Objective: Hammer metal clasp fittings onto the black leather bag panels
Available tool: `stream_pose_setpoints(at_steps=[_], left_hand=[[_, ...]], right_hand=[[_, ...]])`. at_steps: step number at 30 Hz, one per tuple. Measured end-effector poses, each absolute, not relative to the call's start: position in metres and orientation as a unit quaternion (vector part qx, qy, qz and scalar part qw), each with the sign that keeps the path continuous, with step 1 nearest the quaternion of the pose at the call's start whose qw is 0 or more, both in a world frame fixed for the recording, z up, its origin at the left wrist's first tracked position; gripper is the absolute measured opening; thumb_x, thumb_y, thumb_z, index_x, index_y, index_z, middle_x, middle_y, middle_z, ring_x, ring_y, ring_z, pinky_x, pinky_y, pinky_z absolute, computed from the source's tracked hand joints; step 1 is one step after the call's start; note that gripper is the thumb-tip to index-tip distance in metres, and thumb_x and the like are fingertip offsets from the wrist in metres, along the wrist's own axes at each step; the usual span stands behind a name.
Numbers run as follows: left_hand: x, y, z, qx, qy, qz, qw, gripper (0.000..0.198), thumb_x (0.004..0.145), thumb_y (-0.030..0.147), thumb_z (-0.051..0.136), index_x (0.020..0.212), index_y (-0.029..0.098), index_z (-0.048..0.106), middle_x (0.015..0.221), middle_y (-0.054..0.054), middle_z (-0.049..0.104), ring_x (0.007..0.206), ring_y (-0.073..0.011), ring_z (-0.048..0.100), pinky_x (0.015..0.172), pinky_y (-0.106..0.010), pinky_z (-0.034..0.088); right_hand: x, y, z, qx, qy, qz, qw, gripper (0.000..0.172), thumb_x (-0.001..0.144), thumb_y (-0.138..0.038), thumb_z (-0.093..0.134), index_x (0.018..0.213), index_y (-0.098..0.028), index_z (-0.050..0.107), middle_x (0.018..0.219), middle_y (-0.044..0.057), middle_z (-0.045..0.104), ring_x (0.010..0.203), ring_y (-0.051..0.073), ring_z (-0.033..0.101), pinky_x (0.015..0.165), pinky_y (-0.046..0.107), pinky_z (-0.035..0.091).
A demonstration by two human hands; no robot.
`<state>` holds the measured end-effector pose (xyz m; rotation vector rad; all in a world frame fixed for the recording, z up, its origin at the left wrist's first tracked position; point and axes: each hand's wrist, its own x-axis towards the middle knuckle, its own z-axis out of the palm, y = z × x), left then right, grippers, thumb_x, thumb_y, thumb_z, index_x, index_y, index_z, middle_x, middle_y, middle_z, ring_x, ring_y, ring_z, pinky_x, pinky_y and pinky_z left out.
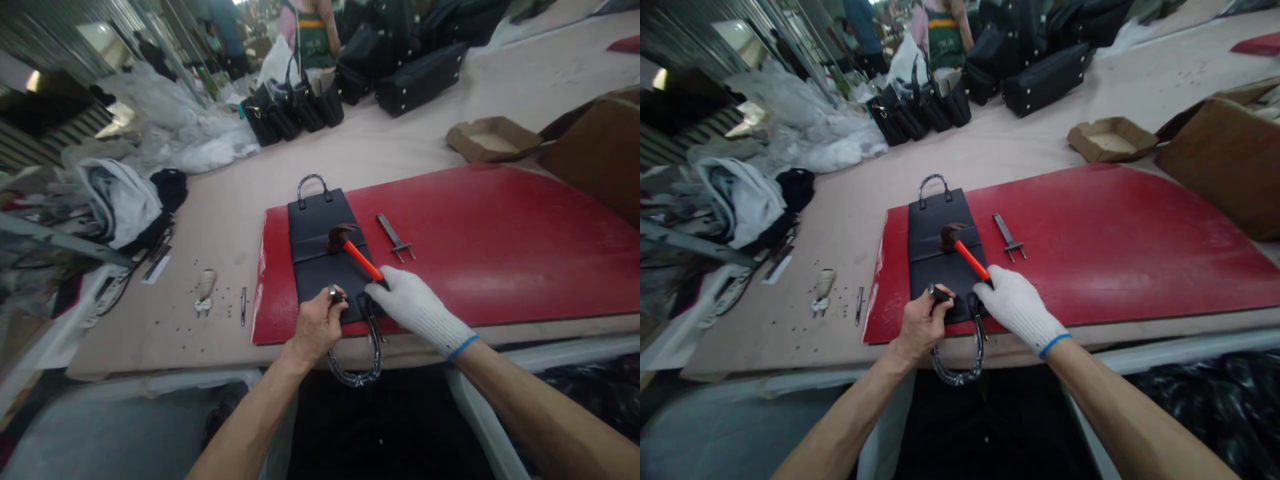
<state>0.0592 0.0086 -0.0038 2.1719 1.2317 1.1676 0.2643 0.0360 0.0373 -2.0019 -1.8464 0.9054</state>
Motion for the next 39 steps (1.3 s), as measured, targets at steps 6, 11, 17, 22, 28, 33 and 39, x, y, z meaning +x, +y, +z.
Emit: stream_pose_setpoints(at_steps=[6,11,17,22,28,33,39], left_hand=[[0.059,0.012,-0.005,0.767,0.431,0.425,0.213,0.016,0.095,0.011,0.053,0.106,0.021,0.059,0.092,-0.004,0.075,0.084,-0.0184,0.075,0.077,-0.027,0.060],[0.061,0.013,-0.011,0.767,0.437,0.423,0.204,0.016,0.095,0.012,0.053,0.107,0.020,0.059,0.095,-0.006,0.075,0.087,-0.0199,0.075,0.078,-0.028,0.061],[0.063,0.011,-0.011,0.768,0.453,0.408,0.196,0.015,0.094,0.013,0.053,0.104,0.020,0.061,0.096,-0.006,0.075,0.087,-0.0208,0.076,0.079,-0.029,0.060],[0.064,0.012,-0.012,0.767,0.446,0.418,0.197,0.014,0.093,0.012,0.054,0.102,0.020,0.061,0.092,-0.005,0.074,0.085,-0.0207,0.075,0.078,-0.029,0.059],[0.064,0.012,-0.014,0.770,0.460,0.401,0.187,0.017,0.090,0.011,0.057,0.103,0.020,0.063,0.092,-0.006,0.074,0.085,-0.0214,0.075,0.077,-0.028,0.059],[0.063,0.011,-0.012,0.769,0.455,0.408,0.187,0.014,0.092,0.012,0.055,0.101,0.019,0.063,0.091,-0.006,0.074,0.084,-0.0218,0.075,0.076,-0.029,0.059],[0.061,0.012,-0.016,0.769,0.454,0.402,0.202,0.018,0.092,0.012,0.055,0.106,0.020,0.063,0.091,-0.006,0.074,0.083,-0.0214,0.075,0.075,-0.029,0.059]], right_hand=[[0.271,0.031,0.048,-0.654,-0.648,0.334,0.204,0.031,0.096,-0.042,0.046,0.073,-0.022,0.047,0.058,-0.002,0.048,0.054,0.014,0.049,0.051,0.026,0.029],[0.278,-0.003,0.105,-0.598,-0.596,0.426,0.327,0.040,0.099,-0.058,0.039,0.085,-0.022,0.051,0.063,-0.005,0.044,0.047,0.012,0.044,0.045,0.025,0.036],[0.300,-0.045,0.141,-0.588,-0.698,0.299,0.279,0.035,0.100,-0.053,0.044,0.084,-0.024,0.054,0.065,-0.001,0.056,0.054,0.018,0.056,0.051,0.029,0.040],[0.303,-0.055,0.154,-0.594,-0.753,0.151,0.241,0.030,0.098,-0.047,0.046,0.076,-0.027,0.051,0.060,0.001,0.060,0.051,0.021,0.059,0.051,0.031,0.037],[0.297,-0.060,0.153,-0.605,-0.761,0.094,0.215,0.030,0.098,-0.046,0.038,0.086,-0.027,0.058,0.060,0.003,0.061,0.048,0.022,0.059,0.049,0.032,0.037],[0.299,-0.056,0.155,-0.600,-0.763,0.103,0.217,0.031,0.099,-0.049,0.040,0.082,-0.027,0.055,0.063,0.004,0.064,0.053,0.023,0.061,0.052,0.033,0.039],[0.310,-0.058,0.137,-0.616,-0.769,0.071,0.156,0.037,0.097,-0.051,0.039,0.081,-0.026,0.060,0.065,0.008,0.067,0.054,0.027,0.064,0.053,0.035,0.040]])
